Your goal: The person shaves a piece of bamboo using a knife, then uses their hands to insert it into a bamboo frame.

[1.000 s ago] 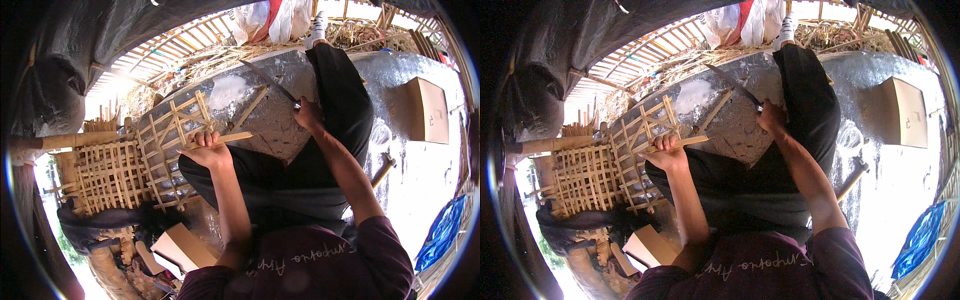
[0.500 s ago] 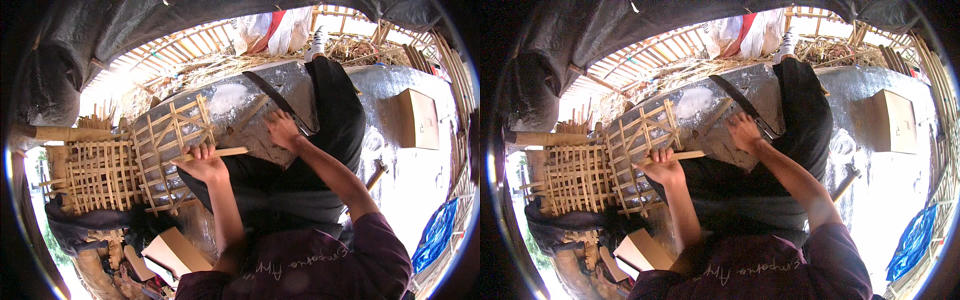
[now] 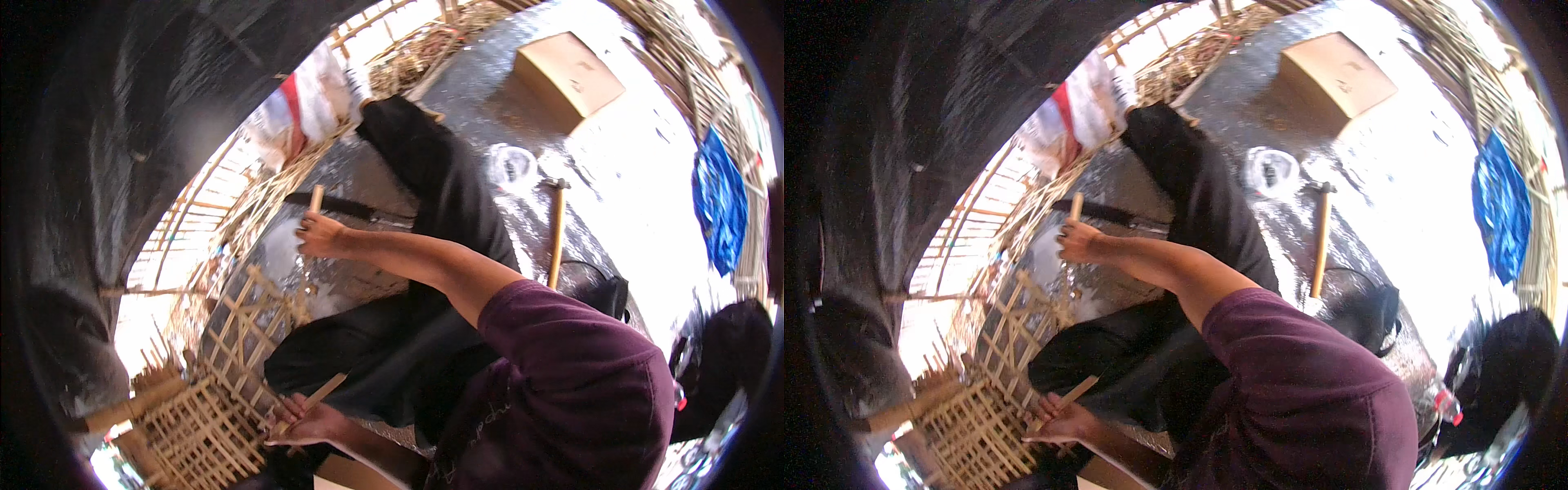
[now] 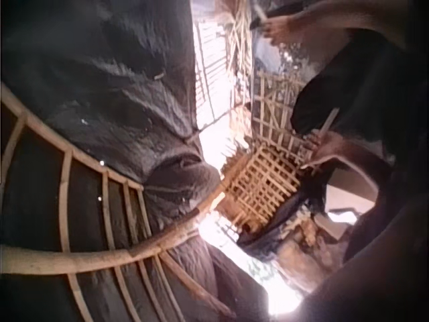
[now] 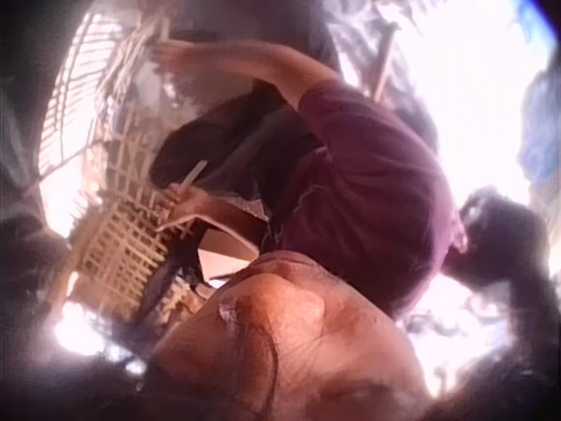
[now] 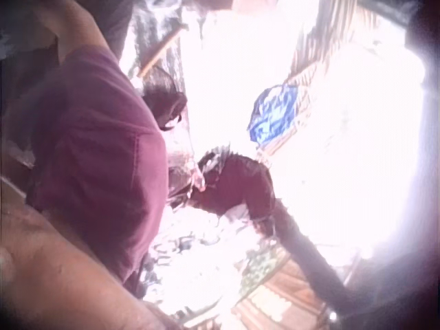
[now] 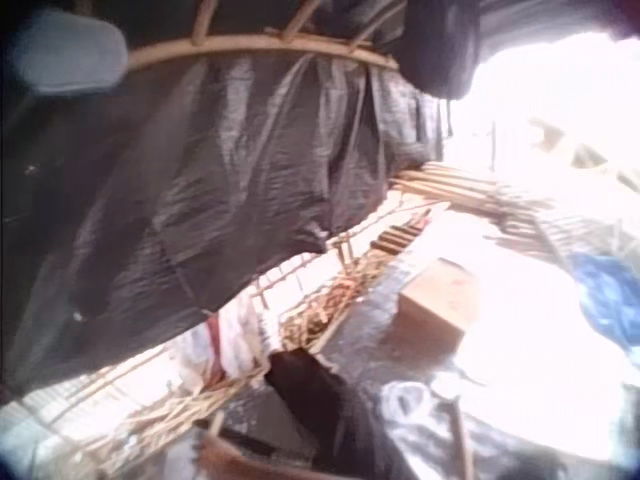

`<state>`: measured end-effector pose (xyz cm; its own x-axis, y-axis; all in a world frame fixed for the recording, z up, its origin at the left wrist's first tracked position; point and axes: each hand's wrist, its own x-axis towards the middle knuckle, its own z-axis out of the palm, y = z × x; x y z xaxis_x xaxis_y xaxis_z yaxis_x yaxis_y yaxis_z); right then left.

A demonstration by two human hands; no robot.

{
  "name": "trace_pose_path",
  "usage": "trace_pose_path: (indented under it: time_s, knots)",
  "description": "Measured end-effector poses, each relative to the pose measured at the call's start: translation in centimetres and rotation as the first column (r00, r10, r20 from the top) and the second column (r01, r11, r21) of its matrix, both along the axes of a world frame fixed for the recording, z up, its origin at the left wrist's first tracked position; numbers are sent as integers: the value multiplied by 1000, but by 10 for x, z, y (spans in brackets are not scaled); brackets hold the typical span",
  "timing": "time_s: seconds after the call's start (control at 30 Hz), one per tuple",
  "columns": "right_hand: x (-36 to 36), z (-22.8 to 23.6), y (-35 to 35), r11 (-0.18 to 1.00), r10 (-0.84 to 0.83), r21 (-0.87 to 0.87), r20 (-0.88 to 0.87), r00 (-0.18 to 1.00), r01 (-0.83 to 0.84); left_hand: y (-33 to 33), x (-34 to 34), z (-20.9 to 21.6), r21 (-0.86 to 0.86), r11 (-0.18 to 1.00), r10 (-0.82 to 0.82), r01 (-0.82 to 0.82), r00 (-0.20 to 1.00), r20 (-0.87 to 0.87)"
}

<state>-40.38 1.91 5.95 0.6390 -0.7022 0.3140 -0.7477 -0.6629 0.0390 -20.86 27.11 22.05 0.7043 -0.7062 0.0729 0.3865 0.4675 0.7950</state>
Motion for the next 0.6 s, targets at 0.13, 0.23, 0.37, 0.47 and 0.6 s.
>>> trace_pose_path:
  time_s: [0.13, 0.23, 0.37, 0.47, 0.6]
  knots:
    - [-48, 85, -26, 962, -186, -176, 140, 973, 209, -10, -6, 9, -60, 998, -5, 9, 998, 63]
    - [-145, 148, 7, 864, -474, -125, 123, 872, 488, -25, -34, 18, -46, 998, -40, 45, 994, 98]
    - [-261, 166, 95, 664, -715, 318, 534, 451, 676, -50, -42, 6, -20, 997, -78, 78, 997, 9]
    - [-359, 82, 186, 498, -693, 503, 720, -24, 707, -70, -58, -10, 3, 991, -131, 131, 991, -1]
    - [-405, 65, 319, 5, -762, 595, 523, -382, 804, -96, -70, -28, 69, 987, -141, 144, 989, -38]
